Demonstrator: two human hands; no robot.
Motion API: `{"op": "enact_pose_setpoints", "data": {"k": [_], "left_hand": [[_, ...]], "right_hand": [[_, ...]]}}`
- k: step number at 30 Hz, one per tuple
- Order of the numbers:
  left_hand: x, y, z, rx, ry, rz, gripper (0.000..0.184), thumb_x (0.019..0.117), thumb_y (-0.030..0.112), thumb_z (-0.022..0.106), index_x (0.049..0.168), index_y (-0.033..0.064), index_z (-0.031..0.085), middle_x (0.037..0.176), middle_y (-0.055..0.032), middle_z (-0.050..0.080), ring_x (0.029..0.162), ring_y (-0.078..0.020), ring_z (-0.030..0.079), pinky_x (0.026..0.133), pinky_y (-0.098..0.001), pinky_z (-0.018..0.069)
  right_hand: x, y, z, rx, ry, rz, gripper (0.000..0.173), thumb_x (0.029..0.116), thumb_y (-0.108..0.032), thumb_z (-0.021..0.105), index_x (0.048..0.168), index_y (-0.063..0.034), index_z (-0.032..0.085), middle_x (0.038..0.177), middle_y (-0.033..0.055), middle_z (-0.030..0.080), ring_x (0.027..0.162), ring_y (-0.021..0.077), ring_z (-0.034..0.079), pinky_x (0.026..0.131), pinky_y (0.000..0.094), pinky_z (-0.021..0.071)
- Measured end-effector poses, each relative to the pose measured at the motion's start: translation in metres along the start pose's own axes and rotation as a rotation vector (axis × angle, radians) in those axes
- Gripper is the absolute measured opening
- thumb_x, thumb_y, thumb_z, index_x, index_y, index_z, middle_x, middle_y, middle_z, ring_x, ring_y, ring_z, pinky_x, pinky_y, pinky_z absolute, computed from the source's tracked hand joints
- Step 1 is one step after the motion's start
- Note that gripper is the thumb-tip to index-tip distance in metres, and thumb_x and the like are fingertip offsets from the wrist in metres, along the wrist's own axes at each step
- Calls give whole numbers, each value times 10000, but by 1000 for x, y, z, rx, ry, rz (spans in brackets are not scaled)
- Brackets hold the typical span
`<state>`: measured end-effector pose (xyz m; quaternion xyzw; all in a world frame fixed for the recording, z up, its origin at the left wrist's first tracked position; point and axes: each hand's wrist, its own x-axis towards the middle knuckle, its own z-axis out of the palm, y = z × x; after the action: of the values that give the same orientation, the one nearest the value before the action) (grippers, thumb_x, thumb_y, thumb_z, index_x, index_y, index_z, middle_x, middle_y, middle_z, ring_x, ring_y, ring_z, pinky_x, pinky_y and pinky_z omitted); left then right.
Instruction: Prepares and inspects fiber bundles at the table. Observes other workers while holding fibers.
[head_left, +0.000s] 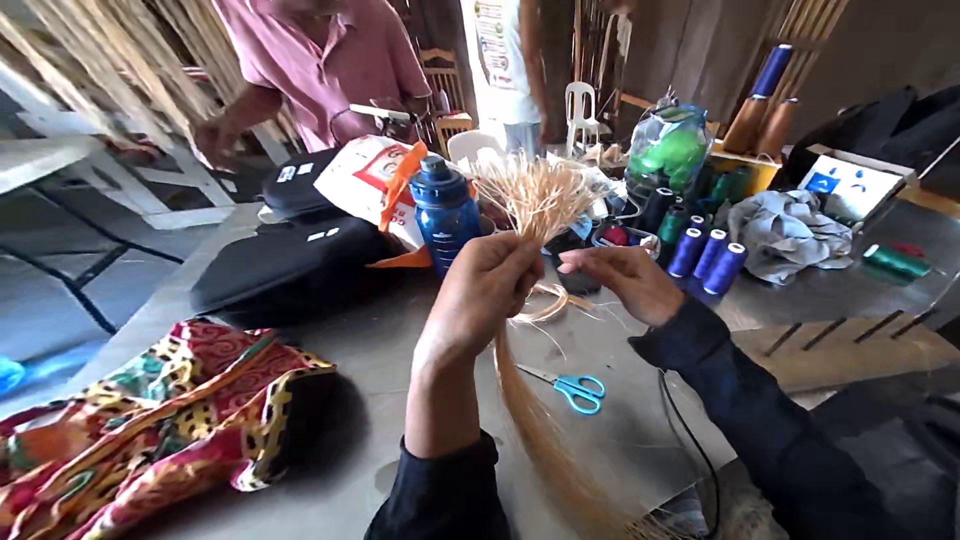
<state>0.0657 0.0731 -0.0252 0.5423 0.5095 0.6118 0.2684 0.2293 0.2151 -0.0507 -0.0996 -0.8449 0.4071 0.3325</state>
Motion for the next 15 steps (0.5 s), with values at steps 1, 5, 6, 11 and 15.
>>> {"op": "enact_pose_setpoints", "data": {"k": [1, 5, 6, 11, 15], "left_hand": [[1, 0, 0, -7, -3, 1, 324, 1101, 168, 417, 838, 108, 596, 557, 59, 454, 381, 7, 295, 355, -131, 254], [3, -3, -2, 5, 15, -14, 329, 1105, 169, 410, 835, 100, 586, 555, 50, 444, 382, -4, 294, 358, -139, 253], [4, -4, -2, 7, 26, -23, 329, 1106, 172, 409, 836, 98, 583, 551, 48, 438, 381, -5, 291, 359, -141, 252], [7, -8, -1, 17, 72, -71, 338, 1110, 209, 415, 829, 107, 572, 542, 40, 409, 374, -25, 272, 357, -157, 240], [8, -10, -7, -13, 35, 57, 329, 1110, 173, 383, 844, 87, 555, 557, 52, 411, 394, 1, 282, 373, -143, 235]], "right_hand": [[4, 2, 8, 123, -26, 9, 364, 1069, -202, 481, 1209, 65, 685, 1097, 112, 750, 998, 119, 713, 938, 323, 575], [0, 1, 30, 470, -59, 216, 382, 1095, -220, 368, 1196, -26, 681, 819, -19, 722, 485, -24, 463, 441, 157, 382], [-3, 1, 32, 510, -24, 270, 390, 1098, -216, 363, 1181, -33, 697, 756, -30, 691, 444, -37, 381, 407, 143, 307], [-13, 3, 27, 547, 178, 389, 283, 1080, -115, 458, 1055, -16, 721, 703, -22, 671, 448, -47, 366, 418, 131, 287], [-23, 8, 17, 382, 289, 346, 175, 1013, -33, 590, 957, -10, 755, 680, -29, 688, 456, -54, 395, 429, 134, 312]]}}
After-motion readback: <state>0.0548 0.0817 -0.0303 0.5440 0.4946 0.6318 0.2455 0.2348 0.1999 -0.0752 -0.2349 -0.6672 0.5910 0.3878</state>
